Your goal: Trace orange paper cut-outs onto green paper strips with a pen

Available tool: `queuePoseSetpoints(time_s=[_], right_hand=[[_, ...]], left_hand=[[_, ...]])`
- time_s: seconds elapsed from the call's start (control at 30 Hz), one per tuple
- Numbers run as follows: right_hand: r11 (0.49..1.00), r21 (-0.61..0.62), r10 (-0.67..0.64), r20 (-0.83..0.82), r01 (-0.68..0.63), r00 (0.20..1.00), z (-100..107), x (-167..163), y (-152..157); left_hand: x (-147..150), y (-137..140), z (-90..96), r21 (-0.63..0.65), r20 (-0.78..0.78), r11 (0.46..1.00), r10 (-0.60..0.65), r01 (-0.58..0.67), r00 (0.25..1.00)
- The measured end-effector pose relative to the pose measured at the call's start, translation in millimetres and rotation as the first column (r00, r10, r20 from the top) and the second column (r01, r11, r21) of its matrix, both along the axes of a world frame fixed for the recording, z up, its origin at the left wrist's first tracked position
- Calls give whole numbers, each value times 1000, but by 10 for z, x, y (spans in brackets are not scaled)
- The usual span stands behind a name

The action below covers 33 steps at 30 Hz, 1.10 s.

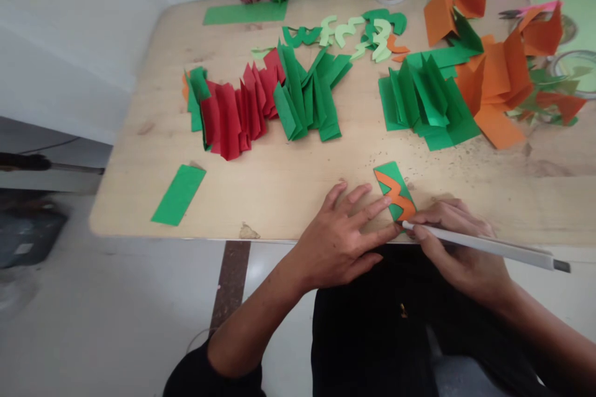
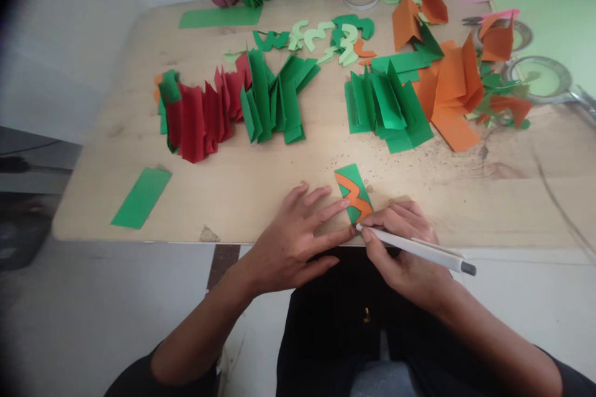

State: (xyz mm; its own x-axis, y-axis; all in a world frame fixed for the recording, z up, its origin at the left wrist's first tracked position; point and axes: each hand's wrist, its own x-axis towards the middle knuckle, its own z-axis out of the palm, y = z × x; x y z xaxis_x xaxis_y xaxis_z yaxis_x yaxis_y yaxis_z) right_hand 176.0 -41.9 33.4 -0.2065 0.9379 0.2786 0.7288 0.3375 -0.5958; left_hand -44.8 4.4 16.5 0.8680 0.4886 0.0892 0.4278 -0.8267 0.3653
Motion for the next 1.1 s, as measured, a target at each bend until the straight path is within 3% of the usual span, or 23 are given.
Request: queuePoseSetpoints(time_s=[1.1], right_hand=[[1000,3,0,-16,0,1000,-37,12,-20]], left_hand=[[7,2,-1,-11,-3,1000,2,-2,1000]])
